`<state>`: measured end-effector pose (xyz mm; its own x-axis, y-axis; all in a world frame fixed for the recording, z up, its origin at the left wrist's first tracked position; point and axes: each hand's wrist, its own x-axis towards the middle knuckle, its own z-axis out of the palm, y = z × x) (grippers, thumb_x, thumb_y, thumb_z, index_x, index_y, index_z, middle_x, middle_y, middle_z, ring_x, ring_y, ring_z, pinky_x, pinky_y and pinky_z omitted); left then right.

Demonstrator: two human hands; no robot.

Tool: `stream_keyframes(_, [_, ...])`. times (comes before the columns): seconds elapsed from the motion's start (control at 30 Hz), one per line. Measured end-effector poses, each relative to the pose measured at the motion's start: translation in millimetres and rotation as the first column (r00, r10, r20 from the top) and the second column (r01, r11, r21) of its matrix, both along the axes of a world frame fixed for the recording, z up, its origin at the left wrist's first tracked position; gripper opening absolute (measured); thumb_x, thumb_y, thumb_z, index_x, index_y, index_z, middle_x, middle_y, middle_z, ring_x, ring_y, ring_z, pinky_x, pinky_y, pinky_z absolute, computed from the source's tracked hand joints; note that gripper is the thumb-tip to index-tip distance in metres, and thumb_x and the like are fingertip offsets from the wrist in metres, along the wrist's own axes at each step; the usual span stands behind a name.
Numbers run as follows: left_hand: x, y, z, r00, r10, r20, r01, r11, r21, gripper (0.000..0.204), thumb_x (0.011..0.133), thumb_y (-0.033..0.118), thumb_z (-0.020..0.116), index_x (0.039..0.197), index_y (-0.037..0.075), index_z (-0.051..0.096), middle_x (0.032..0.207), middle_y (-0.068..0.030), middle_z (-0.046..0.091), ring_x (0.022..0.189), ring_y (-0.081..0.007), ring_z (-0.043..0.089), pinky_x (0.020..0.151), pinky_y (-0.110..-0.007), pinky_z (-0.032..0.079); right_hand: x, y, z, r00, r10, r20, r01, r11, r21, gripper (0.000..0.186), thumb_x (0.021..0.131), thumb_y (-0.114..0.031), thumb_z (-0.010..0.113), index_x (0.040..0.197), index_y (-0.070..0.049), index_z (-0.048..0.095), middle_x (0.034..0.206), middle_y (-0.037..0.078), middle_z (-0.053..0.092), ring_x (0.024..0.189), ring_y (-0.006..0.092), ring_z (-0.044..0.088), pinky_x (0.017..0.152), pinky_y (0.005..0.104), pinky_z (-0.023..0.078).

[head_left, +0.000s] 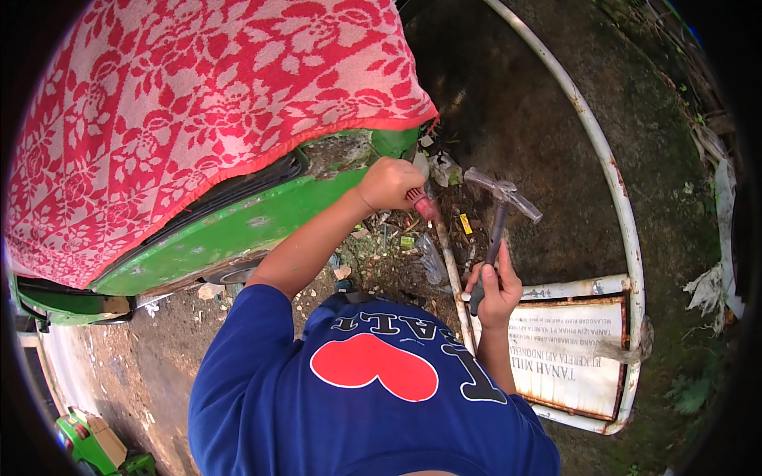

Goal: The person uses a hammer to repeatedly strike a fastener held against the edge of a green metal object covered with a red patterned cloth. The action is continuous and focused on the same spot throughout the clip.

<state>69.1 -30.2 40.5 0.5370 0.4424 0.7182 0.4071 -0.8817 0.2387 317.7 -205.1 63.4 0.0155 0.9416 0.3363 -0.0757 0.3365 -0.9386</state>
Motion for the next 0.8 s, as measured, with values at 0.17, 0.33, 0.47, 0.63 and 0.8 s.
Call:
stream_keyframes(0.17, [-2.0,-0.1,3.3,1.000,0.002,-0.022,-0.003,1.000,-0.022,0.026,0.056,0.016,0.077,0.064,0.010,0.053,0.063,-0.0061,0.053,0.061,-0.0281,0.058,0.052,-0.040,0.045,0.6,-0.7,1.9,0.999,0.011,0.040,-0.011,1.000,-0.002,0.045,0.096,-0.003,0.052,0.140,0.001,0.045,0.098,0.010,0.065,0.064,0.0108,0.054,0.054,0.0260,0.049])
stream_keyframes(0.33, [-3.2,1.8,4.5,0.999,0.011,-0.041,-0.013,0.999,-0.049,0.023,0.059,0.019,0.074,0.069,0.012,0.054,0.064,-0.0063,0.055,0.064,-0.0283,0.060,0.056,-0.041,0.047,-0.6,-1.8,4.5,0.999,0.006,0.032,-0.005,1.000,-0.018,0.045,0.095,-0.004,0.053,0.139,0.002,0.046,0.099,0.011,0.065,0.062,0.0113,0.054,0.054,0.0259,0.049])
stream_keyframes(0.47, [-3.7,3.1,11.9,1.000,0.020,-0.016,-0.021,0.996,-0.091,0.022,0.059,0.018,0.074,0.068,0.012,0.055,0.065,-0.0068,0.056,0.065,-0.0296,0.060,0.057,-0.042,0.047,-0.2,-4.7,6.0,0.987,-0.002,0.160,-0.009,0.997,0.073,0.048,0.096,-0.005,0.052,0.142,-0.002,0.042,0.075,0.008,0.060,0.057,0.0118,0.053,0.054,0.0255,0.048])
stream_keyframes(0.63, [-3.4,6.5,16.8,0.999,0.040,0.024,-0.037,0.991,-0.125,0.021,0.058,0.017,0.074,0.066,0.011,0.055,0.065,-0.0078,0.057,0.065,-0.0305,0.060,0.057,-0.042,0.047,-1.0,-13.0,-6.2,0.988,-0.030,0.153,-0.004,0.975,0.222,0.046,0.093,-0.001,0.054,0.139,0.000,0.047,0.076,0.008,0.063,0.058,0.0121,0.054,0.053,0.0261,0.047])
stream_keyframes(0.8, [-0.5,8.1,10.9,0.999,0.037,0.015,-0.036,0.994,-0.107,0.021,0.058,0.016,0.073,0.066,0.011,0.055,0.065,-0.0083,0.057,0.065,-0.0308,0.060,0.058,-0.042,0.047,-4.9,-11.8,-7.7,0.993,-0.024,0.114,0.007,0.988,0.152,0.047,0.093,0.001,0.053,0.139,-0.002,0.048,0.070,0.006,0.060,0.055,0.0104,0.052,0.053,0.0249,0.046])
